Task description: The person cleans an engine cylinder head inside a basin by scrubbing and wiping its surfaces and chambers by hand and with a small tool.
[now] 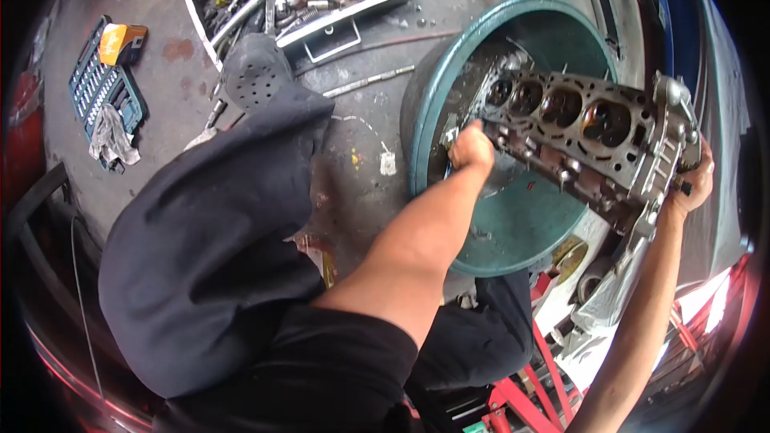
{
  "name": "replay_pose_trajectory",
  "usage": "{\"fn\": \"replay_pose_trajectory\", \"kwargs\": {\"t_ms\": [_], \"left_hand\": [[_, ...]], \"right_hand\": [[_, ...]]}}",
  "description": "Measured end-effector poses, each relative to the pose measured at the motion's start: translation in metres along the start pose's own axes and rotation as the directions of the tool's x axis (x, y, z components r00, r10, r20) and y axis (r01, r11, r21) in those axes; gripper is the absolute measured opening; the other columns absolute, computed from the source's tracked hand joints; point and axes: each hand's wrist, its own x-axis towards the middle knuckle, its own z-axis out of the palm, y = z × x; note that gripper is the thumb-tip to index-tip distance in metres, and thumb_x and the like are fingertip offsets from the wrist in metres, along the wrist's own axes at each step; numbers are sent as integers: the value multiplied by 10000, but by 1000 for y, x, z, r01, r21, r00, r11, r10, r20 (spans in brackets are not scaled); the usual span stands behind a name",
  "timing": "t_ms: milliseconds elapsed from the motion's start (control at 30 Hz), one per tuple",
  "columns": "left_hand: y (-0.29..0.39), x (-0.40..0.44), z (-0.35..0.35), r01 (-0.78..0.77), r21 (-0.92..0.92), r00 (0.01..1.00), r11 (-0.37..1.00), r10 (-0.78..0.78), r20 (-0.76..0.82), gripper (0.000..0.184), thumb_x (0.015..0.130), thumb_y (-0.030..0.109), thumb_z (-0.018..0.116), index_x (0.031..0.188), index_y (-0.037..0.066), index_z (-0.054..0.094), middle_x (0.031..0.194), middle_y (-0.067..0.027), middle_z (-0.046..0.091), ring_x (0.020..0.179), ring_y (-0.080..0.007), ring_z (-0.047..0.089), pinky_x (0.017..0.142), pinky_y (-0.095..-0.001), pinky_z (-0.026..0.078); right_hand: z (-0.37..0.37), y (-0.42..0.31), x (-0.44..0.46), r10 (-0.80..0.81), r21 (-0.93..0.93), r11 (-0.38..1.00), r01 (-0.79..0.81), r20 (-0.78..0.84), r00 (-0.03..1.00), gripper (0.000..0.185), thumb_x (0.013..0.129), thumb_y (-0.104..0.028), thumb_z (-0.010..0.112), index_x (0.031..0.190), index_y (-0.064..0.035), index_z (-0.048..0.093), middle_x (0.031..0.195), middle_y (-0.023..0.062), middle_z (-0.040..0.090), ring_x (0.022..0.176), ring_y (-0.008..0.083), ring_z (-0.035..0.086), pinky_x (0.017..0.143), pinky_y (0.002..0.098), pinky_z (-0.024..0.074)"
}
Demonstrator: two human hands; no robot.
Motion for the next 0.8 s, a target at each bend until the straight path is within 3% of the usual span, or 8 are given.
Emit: {"fn": "replay_pose_trajectory", "kwargs": {"t_ms": [100,167,233,300,467,500,533,800], "left_hand": [[7,-9,-5,-139,-4,990,990,139,-18,262,862,106,478,1078,127,624,956,-193,677,958,-389,642,829,-478,495],[0,1,-5,54,22,998,998,-55,32,308,851,125,472,1109,180,631,973,-204,663,951,-415,622,826,-493,478],[14,-4,-5,-144,-43,989,989,142,-45,302,856,131,460,1108,170,623,978,-212,654,953,-422,612,814,-489,482],[13,2,-9,-50,-68,998,996,49,-25,266,914,183,408,1073,85,597,1006,-200,664,985,-407,621,839,-488,481],[19,1,-13,-186,112,976,976,196,-90,270,930,191,402,1076,117,617,1012,-227,658,992,-355,641,828,-460,505],[9,1,-4,-178,113,979,978,187,-78,270,930,191,402,1076,117,617,1012,-227,658,992,-355,641,828,-460,505],[2,5,4,-90,117,995,989,95,-33,270,886,139,437,1083,127,621,1010,-208,661,992,-363,635,834,-475,497],[4,13,-9,-15,39,1000,999,14,25,335,842,100,471,1132,151,632,1046,-198,652,1018,-392,609,877,-458,484]], "right_hand": [[1,0,-2,-80,-253,964,84,26,996,309,912,-128,424,1104,-34,647,1088,87,669,911,201,643,806,284,498],[0,-2,2,296,213,928,-306,77,952,306,893,-91,426,1095,-33,649,1087,95,670,896,204,643,789,284,497],[4,-10,5,-33,-150,988,33,-3,999,325,917,-105,393,1083,-31,663,1075,102,672,889,187,638,794,276,486],[-1,-17,4,268,164,949,-268,18,963,381,953,-199,346,1069,-47,675,981,91,695,845,197,649,771,302,504],[0,-13,3,-125,-280,953,120,-2,992,293,909,-102,433,1082,-41,662,1010,79,690,848,177,655,765,280,516],[-1,-8,0,-123,-282,952,122,13,992,293,909,-102,433,1082,-41,662,1010,79,690,848,177,655,765,280,516],[0,2,-1,137,163,977,-140,29,990,258,874,-68,493,1076,-49,653,1033,67,688,860,175,658,765,278,524],[1,7,-3,-1,-145,989,5,27,1000,251,801,-52,615,1050,-86,620,1043,31,690,850,191,670,750,292,536]]}}
